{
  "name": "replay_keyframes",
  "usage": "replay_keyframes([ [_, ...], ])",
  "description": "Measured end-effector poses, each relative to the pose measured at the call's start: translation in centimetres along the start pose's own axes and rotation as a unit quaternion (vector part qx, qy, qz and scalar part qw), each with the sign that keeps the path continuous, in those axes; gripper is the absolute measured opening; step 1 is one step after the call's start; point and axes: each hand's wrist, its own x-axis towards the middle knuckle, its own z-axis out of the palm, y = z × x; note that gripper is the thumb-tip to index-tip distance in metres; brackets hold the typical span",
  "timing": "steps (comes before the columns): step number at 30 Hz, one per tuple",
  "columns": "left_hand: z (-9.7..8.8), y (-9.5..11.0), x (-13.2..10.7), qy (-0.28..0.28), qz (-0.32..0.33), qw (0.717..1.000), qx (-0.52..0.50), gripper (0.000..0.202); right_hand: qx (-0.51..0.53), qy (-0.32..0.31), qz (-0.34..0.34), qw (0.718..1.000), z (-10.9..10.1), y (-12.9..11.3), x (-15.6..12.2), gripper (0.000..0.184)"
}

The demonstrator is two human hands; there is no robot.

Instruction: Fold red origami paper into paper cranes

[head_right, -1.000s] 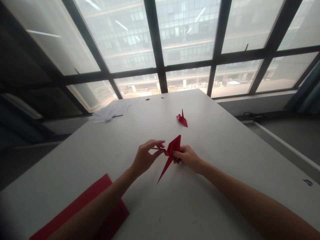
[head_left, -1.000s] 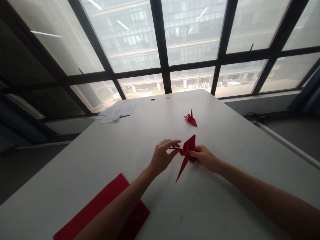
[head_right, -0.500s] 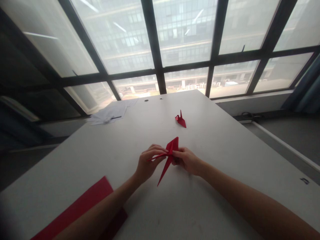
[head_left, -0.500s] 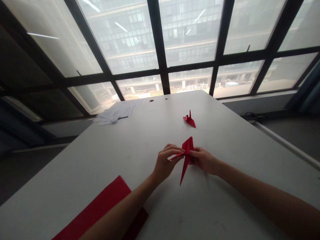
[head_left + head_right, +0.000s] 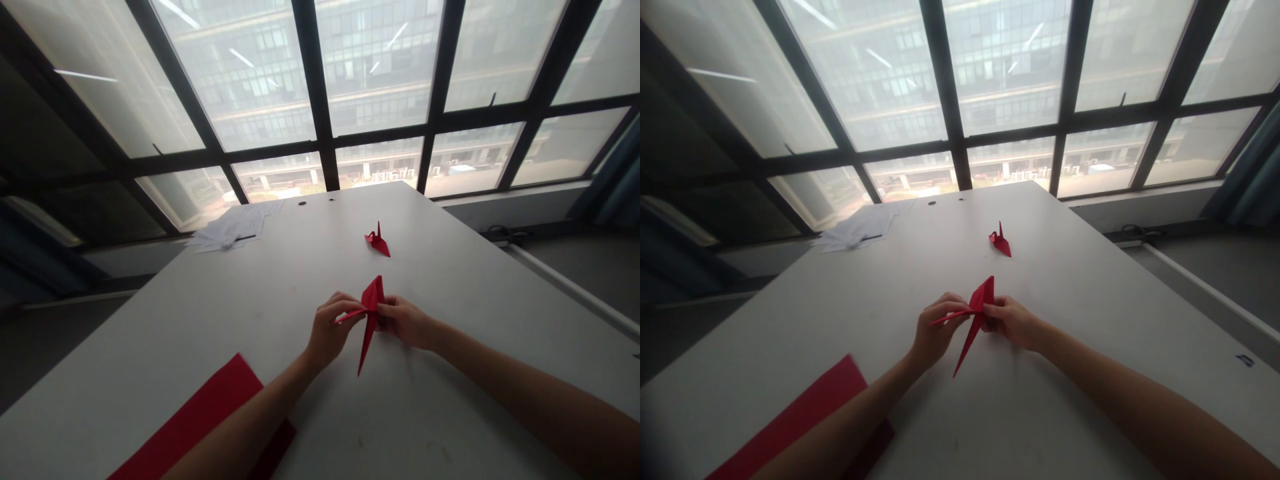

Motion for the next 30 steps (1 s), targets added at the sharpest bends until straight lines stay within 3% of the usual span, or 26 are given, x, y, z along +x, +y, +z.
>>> replay_keyframes([
  [6, 0.3, -0.9, -0.3, 0.044, -0.067, 0.996, 0.038, 0.006, -0.02, -0.005, -0.003, 1.0, -0.1, 0.2, 0.1, 0.028],
  [17, 0.4, -1.1, -0.6, 0.007, -0.102, 0.995, 0.021, 0.02, -0.073, -0.024, -0.019, 0.997, -0.1, 0.4, 0.3, 0.032],
  [21, 1.0, -0.8, -0.9, 0.01, -0.099, 0.995, 0.006, 0.015, -0.094, -0.038, -0.034, 0.994, -0.2, 0.5, 0.4, 0.032],
  [26, 1.9, -0.3, -1.1, 0.043, -0.133, 0.98, -0.138, 0.038, -0.132, -0.057, -0.043, 0.989, -0.5, 0.7, 0.5, 0.033],
  [30, 1.9, -0.1, -1.0, 0.013, -0.122, 0.978, -0.167, 0.017, -0.155, -0.055, -0.057, 0.985, -0.6, 0.8, 0.5, 0.035],
])
